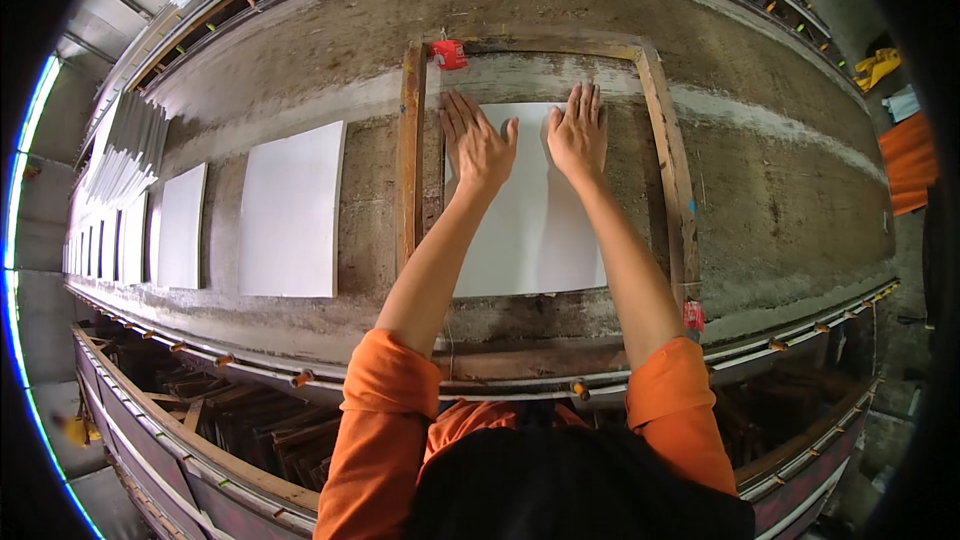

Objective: The person repeatedly picks up white square tiles from a stack and places them into a wooden frame on a conveyor belt. The person aligns the tiles within the frame and then moves the frame along the belt to the next position. This process is repeated multiple times throughout the video.

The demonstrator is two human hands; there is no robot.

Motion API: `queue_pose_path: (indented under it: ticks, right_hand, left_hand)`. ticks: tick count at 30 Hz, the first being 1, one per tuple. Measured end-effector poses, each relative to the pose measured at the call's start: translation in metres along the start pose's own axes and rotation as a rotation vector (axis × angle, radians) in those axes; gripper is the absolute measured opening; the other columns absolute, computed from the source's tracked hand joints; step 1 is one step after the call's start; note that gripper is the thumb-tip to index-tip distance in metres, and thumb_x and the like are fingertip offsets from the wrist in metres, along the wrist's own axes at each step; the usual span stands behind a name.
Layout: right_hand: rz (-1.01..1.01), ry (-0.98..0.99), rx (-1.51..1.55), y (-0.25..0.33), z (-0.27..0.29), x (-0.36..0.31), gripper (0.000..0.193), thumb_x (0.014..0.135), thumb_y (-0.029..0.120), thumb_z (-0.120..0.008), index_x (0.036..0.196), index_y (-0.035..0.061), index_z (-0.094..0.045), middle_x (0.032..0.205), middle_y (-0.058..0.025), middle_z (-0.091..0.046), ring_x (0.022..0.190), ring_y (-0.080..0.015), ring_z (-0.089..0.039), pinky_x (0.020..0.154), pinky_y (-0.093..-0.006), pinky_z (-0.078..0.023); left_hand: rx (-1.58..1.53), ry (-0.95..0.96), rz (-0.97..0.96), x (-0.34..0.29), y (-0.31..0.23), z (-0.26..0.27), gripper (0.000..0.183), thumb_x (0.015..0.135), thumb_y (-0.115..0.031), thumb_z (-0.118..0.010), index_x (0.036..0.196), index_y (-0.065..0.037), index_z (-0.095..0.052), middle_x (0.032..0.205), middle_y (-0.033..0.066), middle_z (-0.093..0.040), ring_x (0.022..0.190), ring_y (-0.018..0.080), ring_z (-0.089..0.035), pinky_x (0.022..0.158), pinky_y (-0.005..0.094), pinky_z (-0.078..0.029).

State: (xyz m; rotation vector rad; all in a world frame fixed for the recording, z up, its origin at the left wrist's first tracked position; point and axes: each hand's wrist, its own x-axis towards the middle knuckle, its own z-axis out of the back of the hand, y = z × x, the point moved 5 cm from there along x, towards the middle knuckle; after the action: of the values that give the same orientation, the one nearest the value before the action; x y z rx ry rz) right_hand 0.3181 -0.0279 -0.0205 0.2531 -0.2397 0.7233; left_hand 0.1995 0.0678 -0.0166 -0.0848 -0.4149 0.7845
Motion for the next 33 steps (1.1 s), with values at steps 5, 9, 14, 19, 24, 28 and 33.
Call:
queue_pose_path:
  ticks: [5,9,14,19,24,28,33]
  right_hand:
    - [0.038,0.035,0.029,0.002,0.011,-0.034,0.059,0.093,0.035,-0.026,0.138,-0.0029,-0.02,0.145,-0.0162,-0.02,0.136,-0.0262,-0.011,0.111,-0.0403,-0.011]
    - [0.091,0.02,0.02,-0.001,0.021,-0.062,0.059,0.093,0.036,-0.027,0.138,-0.0024,-0.02,0.145,-0.0161,-0.02,0.136,-0.026,-0.012,0.111,-0.0415,-0.01]
    - [0.128,0.021,0.046,-0.007,0.027,-0.088,0.06,0.093,0.037,-0.027,0.139,-0.0016,-0.019,0.146,-0.016,-0.018,0.137,-0.0255,-0.01,0.112,-0.042,-0.008]
    - [0.127,0.061,0.072,-0.01,0.033,-0.106,0.062,0.094,0.04,-0.026,0.14,-0.0006,-0.015,0.147,-0.0157,-0.013,0.137,-0.0253,-0.007,0.112,-0.0421,-0.005]
    - [0.14,0.077,0.133,-0.015,0.038,-0.123,0.066,0.093,0.043,-0.026,0.14,-0.0009,-0.012,0.147,-0.0167,-0.01,0.137,-0.026,-0.005,0.111,-0.0434,-0.004]
    - [0.157,0.073,0.085,-0.015,0.042,-0.133,0.07,0.092,0.047,-0.028,0.14,-0.0017,-0.012,0.147,-0.0179,-0.011,0.137,-0.0266,-0.005,0.11,-0.0482,-0.001]
    - [0.275,0.051,0.078,-0.014,0.056,-0.153,0.072,0.091,0.047,-0.034,0.139,-0.0034,-0.015,0.144,-0.0253,-0.013,0.135,-0.0358,-0.009,0.108,-0.054,-0.005]
  left_hand:
    - [-0.13,-0.056,-0.061,-0.036,0.024,0.002,0.086,0.085,-0.053,-0.044,0.13,0.018,-0.022,0.138,0.0325,-0.021,0.132,0.0387,-0.017,0.11,0.0435,-0.009]
    - [-0.023,-0.03,-0.087,-0.06,0.025,0.016,0.088,0.085,-0.058,-0.04,0.129,0.017,-0.025,0.137,0.0317,-0.024,0.131,0.0382,-0.021,0.11,0.043,-0.01]
    - [-0.006,-0.066,-0.145,-0.083,0.025,0.029,0.091,0.085,-0.063,-0.032,0.129,0.016,-0.026,0.137,0.0308,-0.025,0.131,0.038,-0.022,0.11,0.0445,-0.01]
    - [-0.114,-0.09,-0.157,-0.094,0.03,0.023,0.095,0.084,-0.066,-0.029,0.129,0.017,-0.025,0.137,0.0324,-0.023,0.131,0.04,-0.019,0.109,0.0474,-0.009]
    - [-0.183,-0.069,-0.183,-0.107,0.032,0.027,0.096,0.084,-0.065,-0.031,0.13,0.018,-0.021,0.137,0.0338,-0.02,0.13,0.0418,-0.019,0.109,0.0486,-0.011]
    - [-0.154,-0.091,-0.242,-0.123,0.031,0.039,0.094,0.084,-0.062,-0.037,0.13,0.018,-0.019,0.137,0.0351,-0.019,0.13,0.0425,-0.019,0.108,0.0495,-0.015]
    - [-0.167,-0.048,-0.316,-0.143,0.028,0.053,0.093,0.085,-0.061,-0.038,0.13,0.018,-0.018,0.136,0.0369,-0.018,0.13,0.0443,-0.018,0.107,0.05,-0.018]
